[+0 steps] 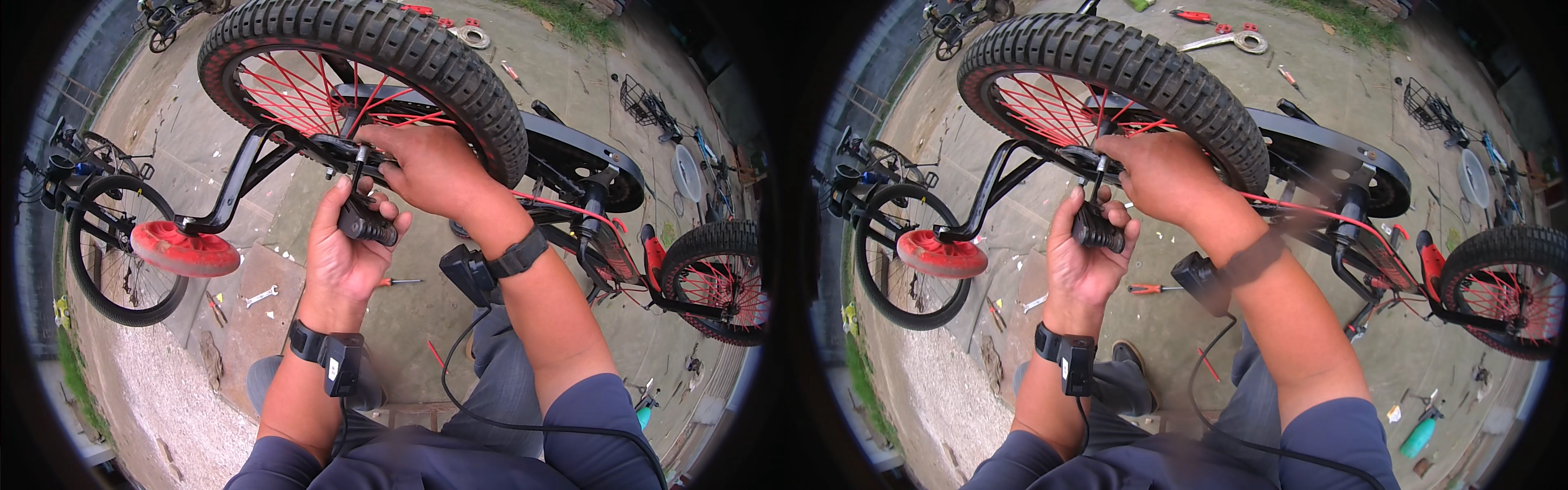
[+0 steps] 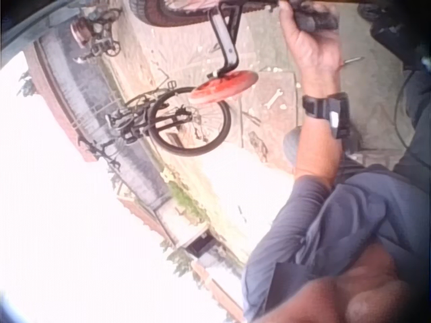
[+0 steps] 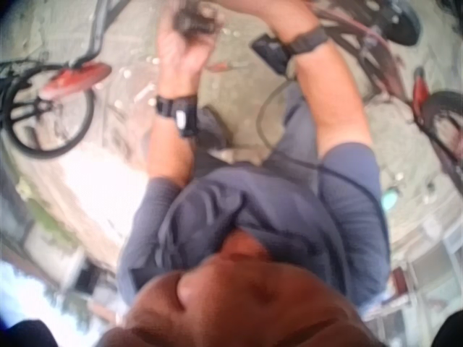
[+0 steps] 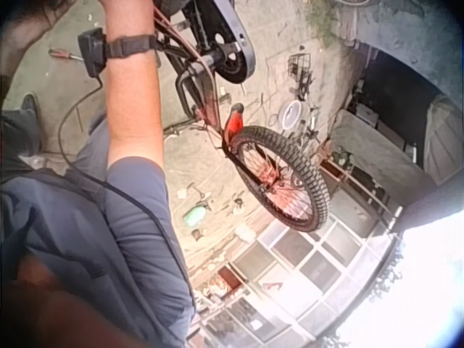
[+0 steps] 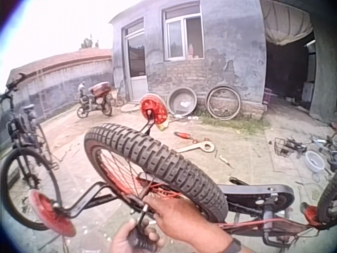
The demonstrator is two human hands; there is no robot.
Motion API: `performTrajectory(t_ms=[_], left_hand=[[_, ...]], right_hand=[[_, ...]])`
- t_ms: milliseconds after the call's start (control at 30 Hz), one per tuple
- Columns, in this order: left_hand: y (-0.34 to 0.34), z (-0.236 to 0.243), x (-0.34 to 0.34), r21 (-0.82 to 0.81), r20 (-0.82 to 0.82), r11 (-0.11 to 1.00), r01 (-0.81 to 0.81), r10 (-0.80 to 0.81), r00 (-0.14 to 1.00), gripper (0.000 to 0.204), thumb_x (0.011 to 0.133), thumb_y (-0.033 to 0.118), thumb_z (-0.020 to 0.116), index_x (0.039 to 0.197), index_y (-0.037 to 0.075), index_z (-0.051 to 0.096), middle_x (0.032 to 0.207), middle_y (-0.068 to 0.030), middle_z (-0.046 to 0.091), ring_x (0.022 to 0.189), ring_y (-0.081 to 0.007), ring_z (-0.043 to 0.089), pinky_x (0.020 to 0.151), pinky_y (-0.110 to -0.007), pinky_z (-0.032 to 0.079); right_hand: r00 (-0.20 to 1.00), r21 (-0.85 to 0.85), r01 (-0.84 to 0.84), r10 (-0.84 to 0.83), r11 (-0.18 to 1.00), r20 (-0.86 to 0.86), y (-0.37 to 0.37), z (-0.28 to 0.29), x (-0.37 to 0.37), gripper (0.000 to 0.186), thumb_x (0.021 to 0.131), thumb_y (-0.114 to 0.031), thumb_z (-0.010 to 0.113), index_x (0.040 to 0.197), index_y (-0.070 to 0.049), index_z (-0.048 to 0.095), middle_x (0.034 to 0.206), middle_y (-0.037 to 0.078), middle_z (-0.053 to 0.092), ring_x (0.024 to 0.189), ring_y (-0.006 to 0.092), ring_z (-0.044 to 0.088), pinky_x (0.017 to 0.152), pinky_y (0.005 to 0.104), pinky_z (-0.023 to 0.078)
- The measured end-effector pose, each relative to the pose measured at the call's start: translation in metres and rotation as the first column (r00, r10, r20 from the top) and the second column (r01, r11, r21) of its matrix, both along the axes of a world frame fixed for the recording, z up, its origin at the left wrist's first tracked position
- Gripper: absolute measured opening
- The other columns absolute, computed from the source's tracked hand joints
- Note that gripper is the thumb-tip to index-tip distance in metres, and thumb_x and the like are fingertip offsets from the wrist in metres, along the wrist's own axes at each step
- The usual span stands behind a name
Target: The person adjusts the handlebars of a red and black bicycle, then flips it upside down to access the rear wheel. Using a multi-tool, they loosen and tighten the axle nuts on the rear wheel while the bike rests on its saddle and handlebars.
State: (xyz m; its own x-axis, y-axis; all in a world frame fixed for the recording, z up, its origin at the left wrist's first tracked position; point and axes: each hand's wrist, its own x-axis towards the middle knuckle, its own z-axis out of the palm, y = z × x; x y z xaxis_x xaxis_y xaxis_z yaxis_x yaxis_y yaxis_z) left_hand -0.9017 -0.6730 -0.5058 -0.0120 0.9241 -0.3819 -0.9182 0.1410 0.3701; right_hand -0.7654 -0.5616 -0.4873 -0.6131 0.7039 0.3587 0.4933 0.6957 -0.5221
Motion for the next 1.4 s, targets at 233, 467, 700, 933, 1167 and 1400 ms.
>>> performTrajectory(t_ms=[233, 467, 700, 933, 1167, 1400], left_hand=[[0.001, 0.003, 0.008, -0.020, -0.248, 0.998, -0.065, 0.058, 0.967, 0.027, 0.097, 0.027, 0.071, 0.111, 0.005, 0.064, 0.087, -0.0068, 0.064, 0.075, -0.0170, 0.064, 0.069, -0.037, 0.059], [0.003, -0.008, 0.011, 0.034, -0.561, 0.997, -0.074, 0.080, 0.824, 0.029, 0.098, 0.026, 0.072, 0.113, 0.005, 0.059, 0.090, -0.0057, 0.062, 0.070, -0.0170, 0.065, 0.065, -0.040, 0.059], [0.008, -0.033, 0.000, 0.124, -0.826, 0.992, -0.029, 0.119, 0.551, 0.033, 0.098, 0.018, 0.072, 0.120, 0.002, 0.053, 0.096, -0.0049, 0.060, 0.068, -0.0133, 0.065, 0.061, -0.033, 0.060], [0.008, -0.038, -0.006, 0.140, -0.979, 0.990, -0.019, 0.141, 0.150, 0.036, 0.093, 0.016, 0.075, 0.117, -0.002, 0.056, 0.076, 0.0026, 0.053, 0.068, -0.0058, 0.047, 0.059, -0.028, 0.044], [0.010, -0.040, -0.011, 0.243, -0.945, 0.970, 0.024, 0.243, -0.221, 0.039, 0.088, 0.017, 0.078, 0.116, -0.001, 0.058, 0.076, -0.0057, 0.059, 0.066, -0.0149, 0.055, 0.061, -0.032, 0.047], [0.006, -0.024, -0.013, 0.163, -0.953, 0.985, 0.058, 0.173, -0.250, 0.039, 0.089, 0.018, 0.078, 0.116, -0.001, 0.058, 0.075, -0.0076, 0.062, 0.064, -0.0177, 0.060, 0.061, -0.034, 0.049]], right_hand=[[1.000, -0.005, 0.000, 0.000, 1.000, -0.001, 0.000, 0.000, 0.000, 0.040, 0.085, -0.008, 0.066, 0.124, -0.015, 0.068, 0.092, 0.015, 0.075, 0.087, 0.0378, 0.073, 0.074, 0.0513, 0.056], [1.000, -0.001, -0.010, 0.010, 1.000, 0.006, 0.000, 0.001, 0.001, 0.040, 0.085, -0.009, 0.066, 0.125, -0.013, 0.067, 0.093, 0.016, 0.075, 0.089, 0.0378, 0.072, 0.075, 0.0515, 0.056], [1.000, 0.010, -0.010, 0.010, 1.000, 0.003, 0.000, 0.001, 0.000, 0.040, 0.084, -0.010, 0.068, 0.124, -0.012, 0.067, 0.093, 0.016, 0.075, 0.088, 0.0377, 0.072, 0.075, 0.0513, 0.056], [1.000, -0.019, -0.001, 0.002, 1.000, 0.025, 0.000, 0.002, 0.000, 0.039, 0.084, -0.010, 0.068, 0.124, -0.012, 0.067, 0.092, 0.015, 0.075, 0.087, 0.0373, 0.073, 0.075, 0.0512, 0.056], [1.000, 0.004, -0.001, 0.001, 1.000, 0.024, 0.000, 0.003, 0.001, 0.039, 0.085, -0.009, 0.068, 0.124, -0.012, 0.067, 0.093, 0.016, 0.074, 0.087, 0.0378, 0.072, 0.075, 0.0513, 0.056], [1.000, -0.003, -0.002, 0.002, 1.000, 0.019, 0.000, -0.001, 0.002, 0.042, 0.084, -0.008, 0.068, 0.126, -0.013, 0.067, 0.096, 0.016, 0.075, 0.089, 0.0377, 0.072, 0.077, 0.0507, 0.056]])
